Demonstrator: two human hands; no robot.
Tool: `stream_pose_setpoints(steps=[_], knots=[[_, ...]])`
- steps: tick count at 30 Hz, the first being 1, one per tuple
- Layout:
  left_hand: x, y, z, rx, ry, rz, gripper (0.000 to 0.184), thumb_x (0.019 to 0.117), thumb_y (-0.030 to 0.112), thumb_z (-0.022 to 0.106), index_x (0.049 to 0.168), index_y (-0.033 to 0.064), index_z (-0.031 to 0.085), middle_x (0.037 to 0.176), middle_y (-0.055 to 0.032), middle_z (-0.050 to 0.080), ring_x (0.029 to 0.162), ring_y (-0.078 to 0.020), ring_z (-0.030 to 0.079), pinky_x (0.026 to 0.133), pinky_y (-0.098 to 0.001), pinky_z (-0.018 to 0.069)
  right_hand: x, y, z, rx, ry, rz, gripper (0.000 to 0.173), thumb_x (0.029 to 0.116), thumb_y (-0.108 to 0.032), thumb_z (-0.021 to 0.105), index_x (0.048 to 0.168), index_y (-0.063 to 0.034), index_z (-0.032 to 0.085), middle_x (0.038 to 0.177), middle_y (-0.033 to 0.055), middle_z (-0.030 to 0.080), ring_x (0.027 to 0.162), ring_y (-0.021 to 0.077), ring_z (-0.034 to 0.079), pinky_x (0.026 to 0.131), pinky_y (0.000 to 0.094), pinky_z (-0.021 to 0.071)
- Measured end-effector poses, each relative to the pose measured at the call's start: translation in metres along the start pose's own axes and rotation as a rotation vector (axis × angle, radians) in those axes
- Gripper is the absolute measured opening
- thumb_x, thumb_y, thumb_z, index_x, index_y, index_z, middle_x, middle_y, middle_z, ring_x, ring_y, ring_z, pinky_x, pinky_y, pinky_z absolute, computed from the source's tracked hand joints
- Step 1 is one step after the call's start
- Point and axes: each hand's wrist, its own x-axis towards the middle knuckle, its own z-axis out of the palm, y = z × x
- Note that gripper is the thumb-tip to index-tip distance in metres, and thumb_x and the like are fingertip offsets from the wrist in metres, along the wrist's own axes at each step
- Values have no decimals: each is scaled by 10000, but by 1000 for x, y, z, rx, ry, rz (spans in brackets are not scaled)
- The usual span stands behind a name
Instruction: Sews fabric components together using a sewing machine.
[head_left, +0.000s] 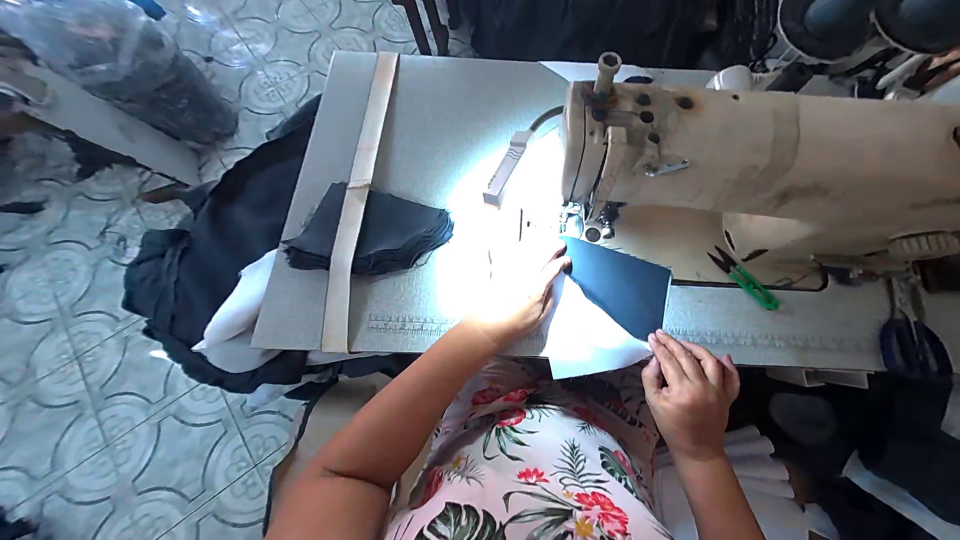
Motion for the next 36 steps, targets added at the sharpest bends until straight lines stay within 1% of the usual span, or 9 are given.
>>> stream_pose_setpoints(steps=[2,10,21,25,28,30,32,34,36], knots=[[2,-1,0,1,-8,-3,419,960,166,490,1332,89,668,1514,-83,549,1399,-270,510,1130,-517,394,3,0,-1,3,-17,-2,304,982,-218,535,1119,-183,804,1181,-22,762,1142,253,675,1077,591,364],[9,-3,0,-3,-86,-32,459,963,173,453,1377,94,635,1555,-77,500,1462,-272,428,1185,-519,321,9,3,0,15,-51,-5,338,970,-193,506,1137,-176,799,1202,-16,757,1157,268,673,1069,594,378],[14,-6,-2,15,-84,-13,462,971,166,449,1389,78,625,1538,-70,524,1444,-266,457,1178,-519,334,15,2,0,33,-58,-6,346,948,-143,505,1130,-156,799,1193,-3,761,1148,285,681,1053,606,397],[15,-8,-5,69,-42,-29,434,978,167,497,1382,143,652,1499,-120,545,1373,-314,516,1100,-536,413,17,0,0,41,-76,-5,354,941,-132,502,1138,-160,795,1202,3,756,1156,290,676,1061,612,388],[18,0,-13,57,-73,1,435,943,88,595,1367,155,660,1454,-192,566,1382,-373,506,1120,-559,410,17,-2,-1,35,-85,-8,354,935,-127,503,1133,-156,795,1203,7,755,1153,297,678,1061,621,390],[19,20,-15,7,-135,38,428,964,35,590,1352,199,666,1359,-160,640,1368,-360,532,1092,-543,456,17,-2,-1,36,-89,-12,354,940,-128,498,1134,-149,794,1204,13,754,1154,301,678,1062,626,388],[20,45,-16,-55,-266,122,429,1002,22,512,1348,227,660,1303,-89,657,1328,-306,552,1012,-522,495,16,-2,-2,32,-95,-11,350,940,-122,500,1128,-144,794,1200,12,755,1153,295,678,1064,617,392],[23,61,-17,-87,-369,182,422,1013,7,463,1352,179,646,1313,-98,647,1287,-309,582,953,-504,535,18,-2,-2,27,-94,-15,347,930,-109,508,1121,-140,796,1190,14,758,1145,298,682,1056,615,404],[22,65,-18,-81,-400,171,403,1014,-2,454,1331,157,645,1338,-103,630,1297,-313,575,957,-526,520,19,-5,-3,23,-102,-28,344,925,-110,512,1118,-143,795,1184,15,758,1145,300,680,1049,611,409]])
